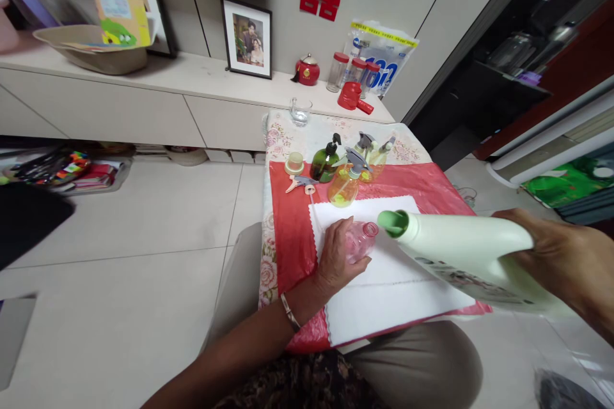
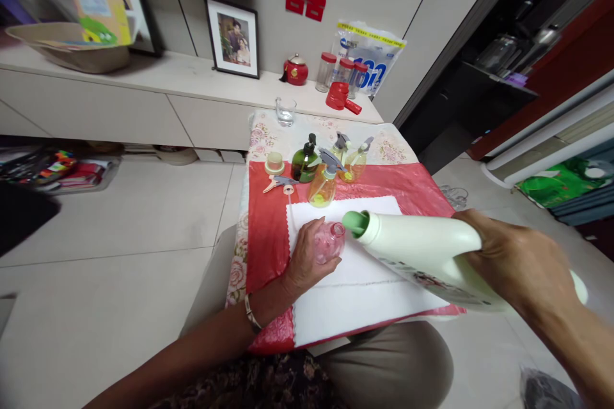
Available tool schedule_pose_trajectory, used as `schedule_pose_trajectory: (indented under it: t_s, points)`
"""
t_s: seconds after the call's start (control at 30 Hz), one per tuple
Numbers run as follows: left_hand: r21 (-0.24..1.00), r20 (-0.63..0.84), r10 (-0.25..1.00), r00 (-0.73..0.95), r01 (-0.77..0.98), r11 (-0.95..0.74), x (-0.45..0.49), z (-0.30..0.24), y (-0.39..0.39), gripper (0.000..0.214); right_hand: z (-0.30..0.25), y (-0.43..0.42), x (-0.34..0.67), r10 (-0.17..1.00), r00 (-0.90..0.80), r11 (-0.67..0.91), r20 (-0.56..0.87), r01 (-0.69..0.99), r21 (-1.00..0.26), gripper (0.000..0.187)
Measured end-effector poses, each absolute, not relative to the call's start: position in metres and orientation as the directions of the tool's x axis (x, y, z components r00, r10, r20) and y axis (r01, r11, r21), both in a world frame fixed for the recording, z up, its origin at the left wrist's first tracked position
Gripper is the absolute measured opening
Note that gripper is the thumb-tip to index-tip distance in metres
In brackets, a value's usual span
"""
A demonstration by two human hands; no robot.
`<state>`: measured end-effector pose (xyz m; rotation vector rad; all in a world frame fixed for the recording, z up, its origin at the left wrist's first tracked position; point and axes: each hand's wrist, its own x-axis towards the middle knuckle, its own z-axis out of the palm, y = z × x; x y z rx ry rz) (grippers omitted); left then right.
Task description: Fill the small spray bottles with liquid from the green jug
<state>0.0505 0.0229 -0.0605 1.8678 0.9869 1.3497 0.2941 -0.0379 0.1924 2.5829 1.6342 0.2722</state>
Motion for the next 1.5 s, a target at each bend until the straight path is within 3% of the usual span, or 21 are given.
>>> schedule_pose_trajectory:
  t_s: [0.17, 0.3, 0.4, 0.5, 0.63, 0.87, 1.2, 1.4, 1.5]
  points:
    - [0.855, 0.444, 0.878, 0.181, 0.207, -0.475, 0.052, -0.066, 0.022, 0.096, 0.182, -0.035, 0.314, 0.817, 0.51, -0.474, 0.268, 0.859, -0.193, 0.055]
    - [0.878, 0.415, 0.895, 0.167, 0.183, -0.441, 0.056, -0.071, 0.024, 0.099, 0.171, -0.031, 0.318, 0.678, 0.63, -0.451, 0.379, 0.763, -0.462, 0.044]
    - [0.871, 0.431, 0.887, 0.164, 0.179, -0.457, 0.058, -0.073, 0.026, 0.101, 0.156, -0.024, 0.316, 0.529, 0.731, -0.323, 0.43, 0.642, -0.695, 0.031]
    - [0.864, 0.442, 0.882, 0.163, 0.189, -0.467, 0.058, -0.072, 0.028, 0.107, 0.132, -0.013, 0.315, 0.482, 0.758, -0.169, 0.44, 0.573, -0.802, 0.027]
    - [0.856, 0.459, 0.871, 0.173, 0.176, -0.486, 0.057, -0.072, 0.029, 0.107, 0.088, 0.0, 0.317, 0.466, 0.783, -0.051, 0.412, 0.488, -0.871, 0.031]
    - [0.849, 0.474, 0.864, 0.17, 0.172, -0.5, 0.055, -0.072, 0.028, 0.103, 0.021, 0.015, 0.321, 0.406, 0.819, -0.002, 0.406, 0.445, -0.896, 0.025]
    - [0.751, 0.576, 0.782, 0.235, 0.224, -0.621, 0.047, -0.061, 0.023, 0.084, 0.0, 0.014, 0.321, 0.442, 0.808, -0.001, 0.391, 0.436, -0.9, 0.022]
    - [0.678, 0.662, 0.717, 0.218, 0.234, -0.697, 0.043, -0.052, 0.022, 0.069, -0.005, -0.008, 0.314, 0.443, 0.808, -0.086, 0.389, 0.47, -0.878, 0.035]
    - [0.694, 0.657, 0.734, 0.171, 0.243, -0.678, 0.037, -0.038, 0.019, 0.061, -0.012, -0.027, 0.305, 0.42, 0.809, -0.027, 0.412, 0.464, -0.885, 0.053]
